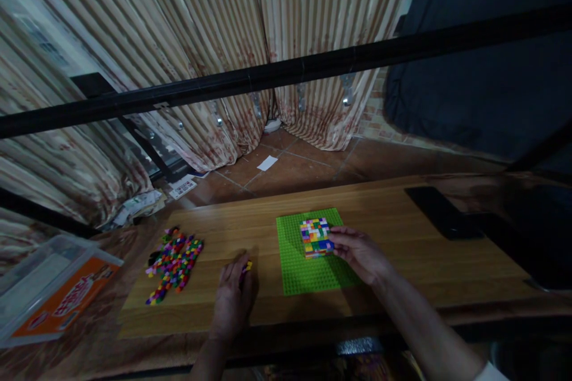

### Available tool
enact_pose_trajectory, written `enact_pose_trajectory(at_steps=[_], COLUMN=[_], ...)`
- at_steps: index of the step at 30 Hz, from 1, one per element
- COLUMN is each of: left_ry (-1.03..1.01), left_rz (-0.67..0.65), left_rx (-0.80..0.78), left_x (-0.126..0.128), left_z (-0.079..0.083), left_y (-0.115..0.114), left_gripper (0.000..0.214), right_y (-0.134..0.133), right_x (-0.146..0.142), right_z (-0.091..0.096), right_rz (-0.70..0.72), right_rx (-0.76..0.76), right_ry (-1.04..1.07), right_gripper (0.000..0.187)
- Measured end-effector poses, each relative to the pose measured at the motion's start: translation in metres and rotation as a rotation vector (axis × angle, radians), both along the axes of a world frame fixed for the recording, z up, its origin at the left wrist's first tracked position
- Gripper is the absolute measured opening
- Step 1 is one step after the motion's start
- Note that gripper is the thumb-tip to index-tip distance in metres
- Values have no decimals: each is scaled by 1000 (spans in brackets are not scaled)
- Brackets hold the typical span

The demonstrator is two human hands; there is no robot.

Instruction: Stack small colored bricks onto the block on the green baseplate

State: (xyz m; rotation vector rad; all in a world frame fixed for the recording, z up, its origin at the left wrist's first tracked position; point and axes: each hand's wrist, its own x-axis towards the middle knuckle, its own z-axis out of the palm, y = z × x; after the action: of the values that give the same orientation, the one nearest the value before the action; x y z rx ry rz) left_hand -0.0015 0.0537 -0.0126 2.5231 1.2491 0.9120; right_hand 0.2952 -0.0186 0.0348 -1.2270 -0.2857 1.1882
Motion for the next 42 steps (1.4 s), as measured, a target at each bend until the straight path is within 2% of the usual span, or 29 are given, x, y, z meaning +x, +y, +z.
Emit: enact_pose_trajectory(at_steps=[13,17,21,24,26,28,30,32,37,42], left_ry=[-42,-52,-37,-39,-44,-48,-54,-61,-88,-119], left_rz=[21,8,3,12,18,29,38,42,75,101], left_rx=[-1,-15,-27,-30,-36,-50,-70,-99,-122,-142], left_x=[2,2,1,2,3,4,4,5,8,9], left_z=[1,1,1,2,2,2,2,2,3,2], left_y=[0,1,0,-3,-5,-6,-7,-9,-11,-12], left_gripper=[33,33,34,34,34,35,36,37,39,43], right_y=[-5,-10,-20,-31,-37,-39,-34,-23,25,57], right_x=[-9,-4,2,-12,-33,-59,-84,-106,-139,-152], right_z=[-2,-1,9,24,31,31,23,10,-18,-27], right_rz=[-56,-118,-221,-264,-181,3,193,315,461,622], right_rx=[75,100,104,107,109,175,241,273,303,265], right_ry=[-91,-133,-161,-313,-525,-646,-770,-904,-1218,-1418], right_gripper=[31,33,32,28,23,20,18,18,30,33])
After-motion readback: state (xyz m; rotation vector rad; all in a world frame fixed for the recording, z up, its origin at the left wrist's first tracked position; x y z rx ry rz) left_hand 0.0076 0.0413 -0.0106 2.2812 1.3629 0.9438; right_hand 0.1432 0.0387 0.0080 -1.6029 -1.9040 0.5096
